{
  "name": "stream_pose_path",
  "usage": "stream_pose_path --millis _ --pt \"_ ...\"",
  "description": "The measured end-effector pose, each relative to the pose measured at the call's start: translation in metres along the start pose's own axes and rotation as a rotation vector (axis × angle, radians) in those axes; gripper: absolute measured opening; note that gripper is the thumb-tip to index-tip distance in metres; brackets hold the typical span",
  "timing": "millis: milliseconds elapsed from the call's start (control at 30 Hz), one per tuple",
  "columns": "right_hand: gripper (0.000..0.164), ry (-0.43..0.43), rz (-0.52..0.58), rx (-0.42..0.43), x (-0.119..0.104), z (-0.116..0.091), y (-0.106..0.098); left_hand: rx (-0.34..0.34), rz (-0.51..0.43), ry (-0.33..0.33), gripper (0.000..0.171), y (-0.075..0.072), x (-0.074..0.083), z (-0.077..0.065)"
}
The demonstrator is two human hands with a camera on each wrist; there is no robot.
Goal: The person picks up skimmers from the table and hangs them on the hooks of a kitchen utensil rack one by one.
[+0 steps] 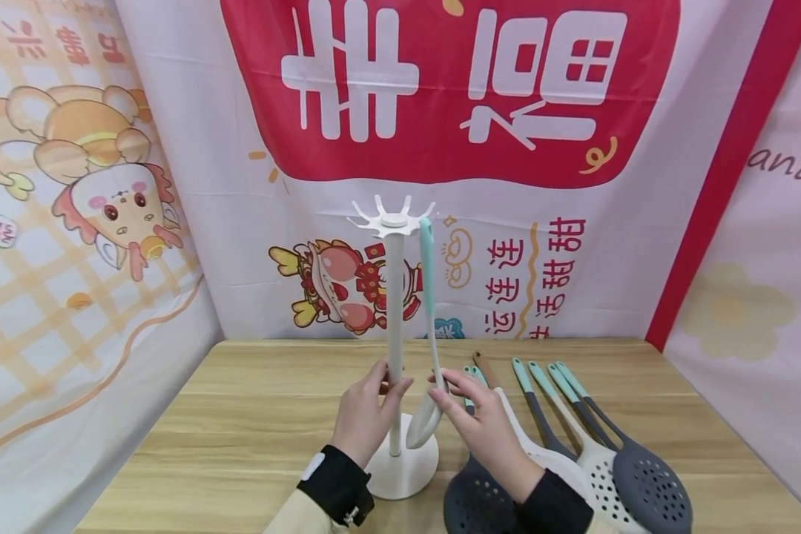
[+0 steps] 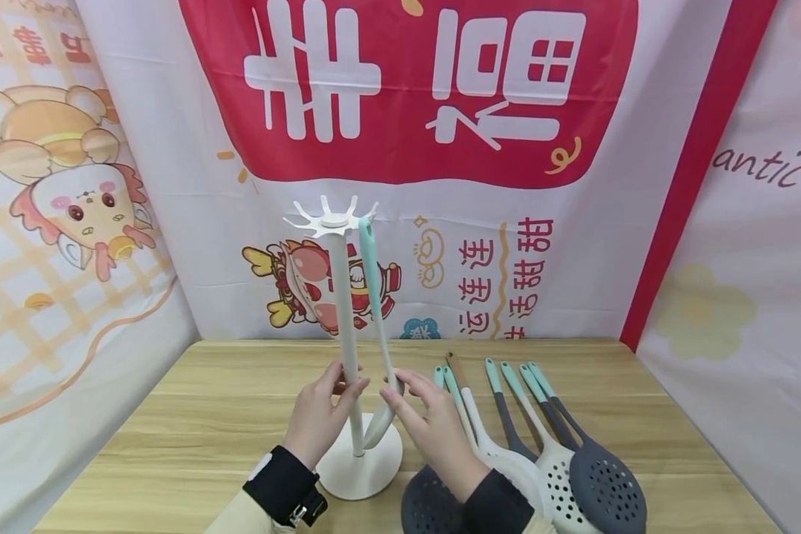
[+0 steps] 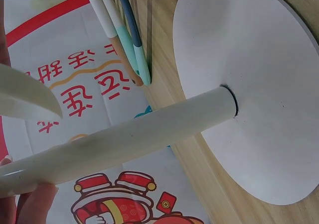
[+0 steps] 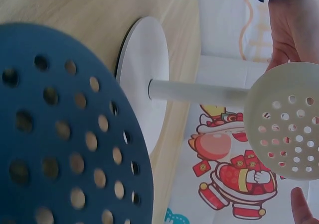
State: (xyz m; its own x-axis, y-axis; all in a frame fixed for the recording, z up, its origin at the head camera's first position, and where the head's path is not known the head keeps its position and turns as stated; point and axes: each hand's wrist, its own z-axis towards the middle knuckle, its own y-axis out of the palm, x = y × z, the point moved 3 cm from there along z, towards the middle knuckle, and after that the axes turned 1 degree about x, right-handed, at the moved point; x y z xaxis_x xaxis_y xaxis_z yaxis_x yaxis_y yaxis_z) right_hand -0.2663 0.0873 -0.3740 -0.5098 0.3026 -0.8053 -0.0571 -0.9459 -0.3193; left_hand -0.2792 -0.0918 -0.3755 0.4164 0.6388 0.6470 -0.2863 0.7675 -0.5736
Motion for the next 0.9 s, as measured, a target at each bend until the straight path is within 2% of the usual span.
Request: stream_pose_path --millis 233,333,567,700,900 --pt "0.026 0.05 0.053 0.02 -0.004 -0.003 0.006 -0.003 -0.006 -0.023 0.025 -0.002 0.003 0.001" --pt "0.026 0.045 0.039 0.036 -0.005 -0.007 0.008 -0.001 -0.01 -0.019 0.026 -0.001 0.003 0.002" --pt "0.026 -0.071 -0.011 0.074 -0.009 -0.019 0.011 0.008 -0.006 -0.003 0.027 0.002 -0.001 -0.001" --pt "0.025 -0.097 -0.012 0.084 -0.011 -0.021 0.009 0.01 0.001 -0.002 0.027 0.002 -0.003 -0.002" --pt "0.025 -0.038 -0.067 0.104 -0.014 -0.019 0.0 0.018 0.012 0.006 0.025 0.002 -0.001 0.0"
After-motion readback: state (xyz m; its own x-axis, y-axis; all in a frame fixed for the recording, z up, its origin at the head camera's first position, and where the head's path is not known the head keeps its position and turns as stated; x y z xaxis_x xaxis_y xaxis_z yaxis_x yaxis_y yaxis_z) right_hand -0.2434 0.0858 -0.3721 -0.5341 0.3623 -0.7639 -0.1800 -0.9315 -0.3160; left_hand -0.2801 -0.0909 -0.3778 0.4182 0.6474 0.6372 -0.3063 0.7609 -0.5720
